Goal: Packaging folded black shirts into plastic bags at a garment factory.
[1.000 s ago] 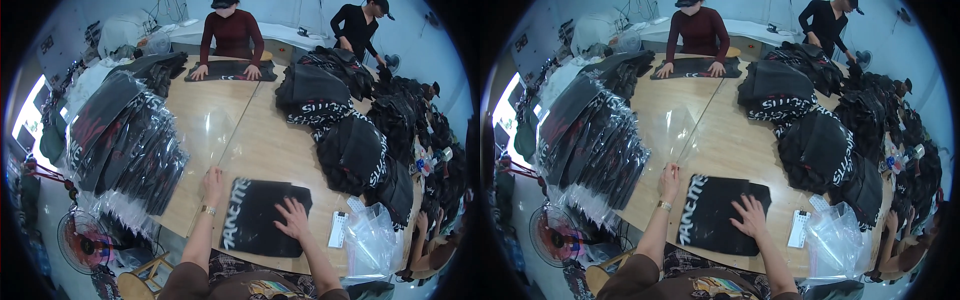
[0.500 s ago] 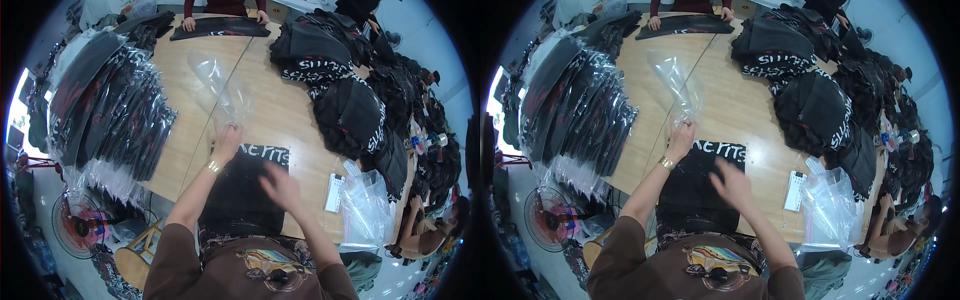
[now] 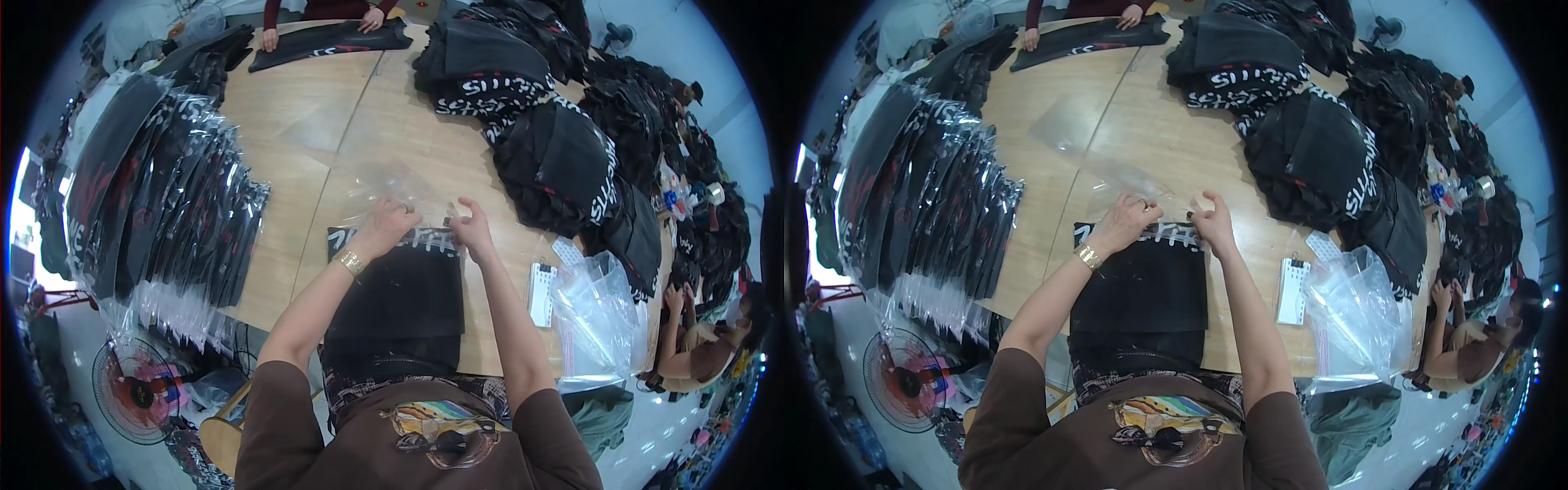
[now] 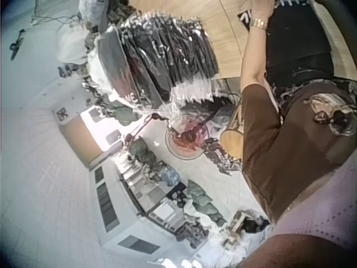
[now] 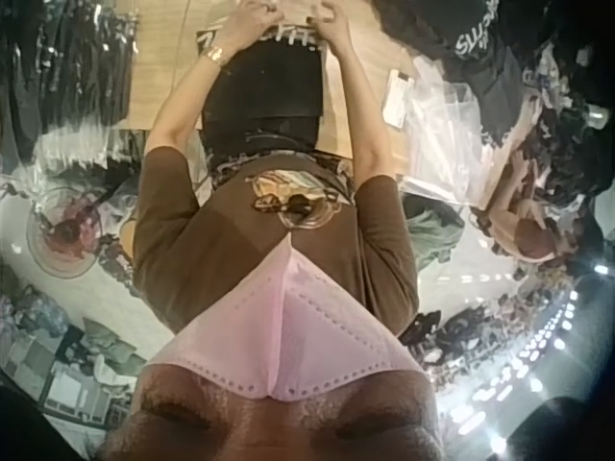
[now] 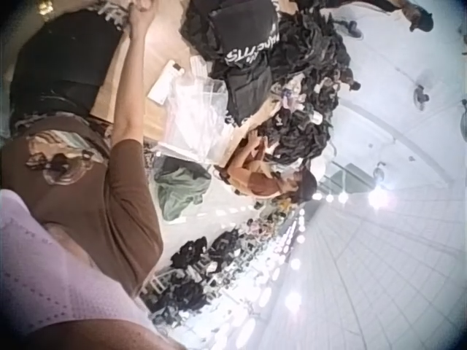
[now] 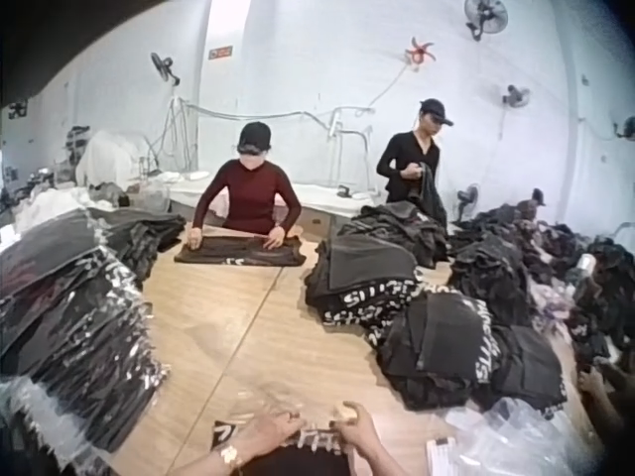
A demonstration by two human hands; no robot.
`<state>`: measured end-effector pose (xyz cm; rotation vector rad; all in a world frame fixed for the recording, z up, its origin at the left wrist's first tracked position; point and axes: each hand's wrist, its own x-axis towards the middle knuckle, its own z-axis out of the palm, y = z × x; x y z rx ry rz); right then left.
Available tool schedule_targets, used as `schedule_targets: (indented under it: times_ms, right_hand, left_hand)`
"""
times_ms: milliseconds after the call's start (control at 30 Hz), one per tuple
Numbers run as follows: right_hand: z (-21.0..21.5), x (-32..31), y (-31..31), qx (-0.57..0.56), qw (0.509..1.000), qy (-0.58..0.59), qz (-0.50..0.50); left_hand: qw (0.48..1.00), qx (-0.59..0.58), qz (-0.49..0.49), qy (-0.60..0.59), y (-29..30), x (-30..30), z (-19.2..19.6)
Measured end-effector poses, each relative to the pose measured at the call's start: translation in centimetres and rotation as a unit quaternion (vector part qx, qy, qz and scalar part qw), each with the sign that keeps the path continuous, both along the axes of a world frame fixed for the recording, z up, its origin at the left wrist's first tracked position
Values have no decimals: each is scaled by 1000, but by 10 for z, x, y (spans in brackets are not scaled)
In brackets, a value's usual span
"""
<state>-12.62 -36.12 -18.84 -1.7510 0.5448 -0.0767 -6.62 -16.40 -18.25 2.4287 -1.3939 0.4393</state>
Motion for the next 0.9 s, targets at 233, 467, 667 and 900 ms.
schedule_targets:
  times_ms: [233, 467, 667, 900]
  right_hand:
    - [-27, -27, -11, -53, 995, -90, 4]
    - [-47, -11, -44, -90, 995, -46, 0]
    - [-31, -4, -28, -347, 935, 5, -79]
    - [-14, -44, -36, -142, 973, 173, 58]
  left_hand:
    - [988, 76, 8, 131, -23, 20, 1]
    - [989, 67, 38, 123, -40, 55, 0]
    - [996, 55, 61, 37, -38, 54, -4]
    - [968, 150, 40, 197, -29, 44, 13]
